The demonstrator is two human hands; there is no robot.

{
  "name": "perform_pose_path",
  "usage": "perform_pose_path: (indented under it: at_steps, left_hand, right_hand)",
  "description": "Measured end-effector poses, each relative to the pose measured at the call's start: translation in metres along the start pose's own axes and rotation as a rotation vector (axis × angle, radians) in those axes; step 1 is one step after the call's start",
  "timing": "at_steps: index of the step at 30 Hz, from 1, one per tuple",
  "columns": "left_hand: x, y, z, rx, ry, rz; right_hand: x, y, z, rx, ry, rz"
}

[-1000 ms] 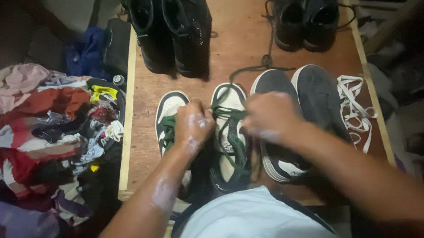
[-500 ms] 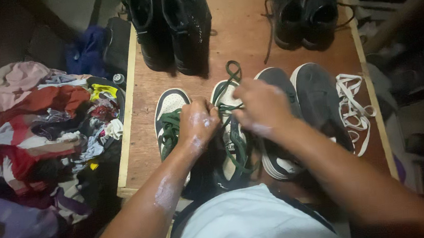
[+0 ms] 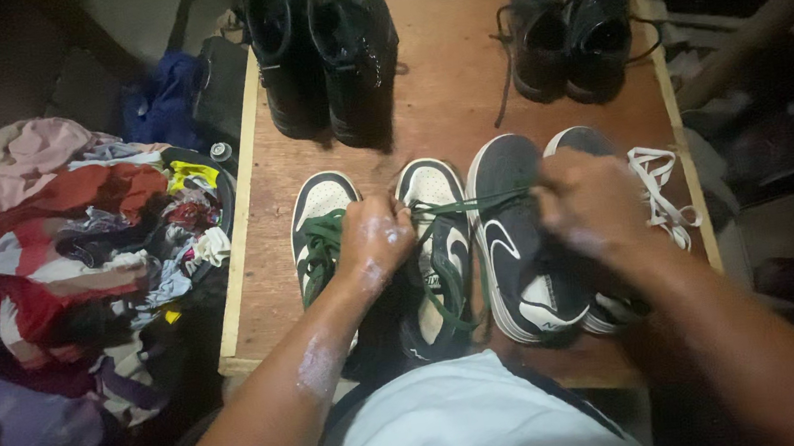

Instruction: The person unlaces a pair of black and white sneakers with green laces, then re-laces them by threading the laces through the eyelets and tying a knot. The hands are visible throughout, and the task is performed on a wooden surface with other shoes nearby.

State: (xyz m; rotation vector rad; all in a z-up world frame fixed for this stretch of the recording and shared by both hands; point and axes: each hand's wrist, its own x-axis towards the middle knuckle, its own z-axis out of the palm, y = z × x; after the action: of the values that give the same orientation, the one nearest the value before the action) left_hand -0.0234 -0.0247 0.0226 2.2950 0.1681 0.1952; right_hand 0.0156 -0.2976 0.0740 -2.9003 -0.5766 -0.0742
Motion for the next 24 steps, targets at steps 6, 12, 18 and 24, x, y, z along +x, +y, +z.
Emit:
perform_pose_path:
  at_steps: [6, 12, 18, 24]
  left_hand:
    - [-0.001, 0.000, -0.004, -0.043, -0.108, -0.170]
    - [-0.003, -0.009, 0.001, -0.011, -0.032, -0.083]
    - [-0.003, -0.013, 0.004, -0.020, -0.023, -0.094]
    - [0.000, -0.014, 0.004, -0.044, -0.021, -0.047]
  right_hand:
    - [-0.013, 0.054, -0.006, -0.130, 0.068, 0.309]
    - [-0.020, 0.108, 0.009, -0.079, 0.167, 0.615]
    - [-0.017, 0.125, -0.004, -0.122, 0.140, 0.768]
    - [0.001, 0.046, -0.019, -0.091, -0.110, 0.664]
